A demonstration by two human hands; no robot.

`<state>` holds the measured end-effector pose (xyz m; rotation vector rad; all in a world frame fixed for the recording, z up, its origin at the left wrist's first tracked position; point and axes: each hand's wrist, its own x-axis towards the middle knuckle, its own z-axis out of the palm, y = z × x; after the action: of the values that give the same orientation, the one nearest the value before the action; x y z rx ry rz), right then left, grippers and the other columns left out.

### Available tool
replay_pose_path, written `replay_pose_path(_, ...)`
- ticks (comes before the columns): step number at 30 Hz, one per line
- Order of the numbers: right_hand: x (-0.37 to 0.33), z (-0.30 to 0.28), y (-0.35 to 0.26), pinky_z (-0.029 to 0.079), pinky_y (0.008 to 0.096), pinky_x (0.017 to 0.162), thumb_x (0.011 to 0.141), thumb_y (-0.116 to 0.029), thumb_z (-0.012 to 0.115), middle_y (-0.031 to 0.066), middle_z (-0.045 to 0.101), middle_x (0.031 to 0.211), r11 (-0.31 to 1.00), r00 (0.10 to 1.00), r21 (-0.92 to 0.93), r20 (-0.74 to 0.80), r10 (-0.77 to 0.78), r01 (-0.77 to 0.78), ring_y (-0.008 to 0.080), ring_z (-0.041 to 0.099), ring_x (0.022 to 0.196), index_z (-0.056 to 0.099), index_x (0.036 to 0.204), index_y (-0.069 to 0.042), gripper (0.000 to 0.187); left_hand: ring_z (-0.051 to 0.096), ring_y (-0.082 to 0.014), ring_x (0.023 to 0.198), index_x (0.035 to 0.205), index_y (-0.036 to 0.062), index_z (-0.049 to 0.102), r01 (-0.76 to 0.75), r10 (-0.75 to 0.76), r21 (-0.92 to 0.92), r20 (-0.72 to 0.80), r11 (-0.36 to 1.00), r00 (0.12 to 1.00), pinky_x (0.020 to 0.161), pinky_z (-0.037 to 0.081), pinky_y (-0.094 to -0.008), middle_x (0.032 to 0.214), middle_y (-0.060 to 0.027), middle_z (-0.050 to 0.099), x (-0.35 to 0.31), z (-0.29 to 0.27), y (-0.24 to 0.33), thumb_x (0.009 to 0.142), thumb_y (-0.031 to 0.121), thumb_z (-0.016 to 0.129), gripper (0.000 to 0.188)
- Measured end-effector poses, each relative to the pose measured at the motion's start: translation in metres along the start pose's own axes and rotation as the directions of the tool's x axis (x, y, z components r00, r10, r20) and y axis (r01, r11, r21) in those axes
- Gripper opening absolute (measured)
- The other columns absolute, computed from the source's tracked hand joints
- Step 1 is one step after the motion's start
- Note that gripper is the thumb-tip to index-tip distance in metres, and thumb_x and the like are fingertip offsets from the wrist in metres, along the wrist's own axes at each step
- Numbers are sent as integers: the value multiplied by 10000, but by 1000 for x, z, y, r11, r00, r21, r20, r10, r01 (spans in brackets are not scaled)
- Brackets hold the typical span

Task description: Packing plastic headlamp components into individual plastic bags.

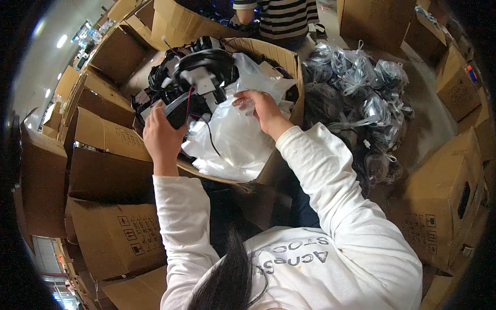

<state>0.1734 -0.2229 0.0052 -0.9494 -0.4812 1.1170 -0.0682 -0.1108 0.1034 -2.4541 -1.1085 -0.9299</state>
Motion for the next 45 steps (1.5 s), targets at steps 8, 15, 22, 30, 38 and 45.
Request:
replay_pose_path(8, -15, 9, 20, 502, 383, 916, 919, -641, 635, 17, 524, 1321, 986, 979, 152, 179, -101, 74, 170, 544, 1133, 385, 1428, -149, 751, 600, -314, 1176, 1164, 88, 506, -170, 156, -42, -223, 985, 962, 1002, 459, -431, 1323, -68, 625, -23, -42, 29, 617, 170, 890, 673)
replay_pose_path(15, 9, -11, -4, 468, 336, 1001, 785, -206, 892, 75, 585, 1281, 799, 852, -314, 69, -519, 512, 196, 545, 1189, 405, 1403, -63, 799, 621, -318, 1147, 1180, 74, 483, -261, 266, 71, -417, 963, 869, 996, 468, -456, 1268, -99, 634, -16, -40, 35, 787, 306, 839, 578)
replay_pose_path(22, 3, -4, -31, 520, 237, 694, 788, -382, 876, 62, 671, 1077, 891, 979, -406, 104, -176, 204, 145, 649, 879, 441, 1353, -35, 794, 626, -333, 1143, 1176, 69, 476, -269, 284, 104, -505, 958, 815, 999, 474, -463, 1279, -111, 632, -1, -22, 34, 808, 279, 821, 547)
replay_pose_path(30, 21, -32, -8, 525, 251, 752, 946, -523, 642, 85, 714, 1026, 655, 987, -751, 30, 156, -81, 113, 655, 850, 681, 1127, 46, 598, 588, -315, 1168, 1172, 86, 546, 174, -176, 40, 33, 984, 984, 987, 445, -441, 1277, -49, 625, 1, 18, 31, 639, 245, 889, 654)
replay_pose_path(38, -9, -29, -47, 454, 293, 566, 985, -576, 521, 38, 686, 880, 784, 917, -571, 130, 378, -243, 130, 607, 679, 725, 1154, -57, 583, 557, -321, 1258, 1275, 114, 476, -492, 427, -51, -422, 869, 799, 1073, 426, -527, 1332, -84, 596, -5, -22, 48, 766, 353, 865, 684)
replay_pose_path(45, -39, -16, -56, 513, 264, 800, 1082, -288, 428, 45, 706, 1157, 923, 886, -250, 291, 361, -294, 112, 649, 874, 598, 1349, -41, 402, 386, -386, 1399, 1313, 102, 540, -428, 462, -644, -127, 635, 877, 1169, 266, -535, 1429, -149, 515, -15, -40, 54, 801, 756, 633, 835)
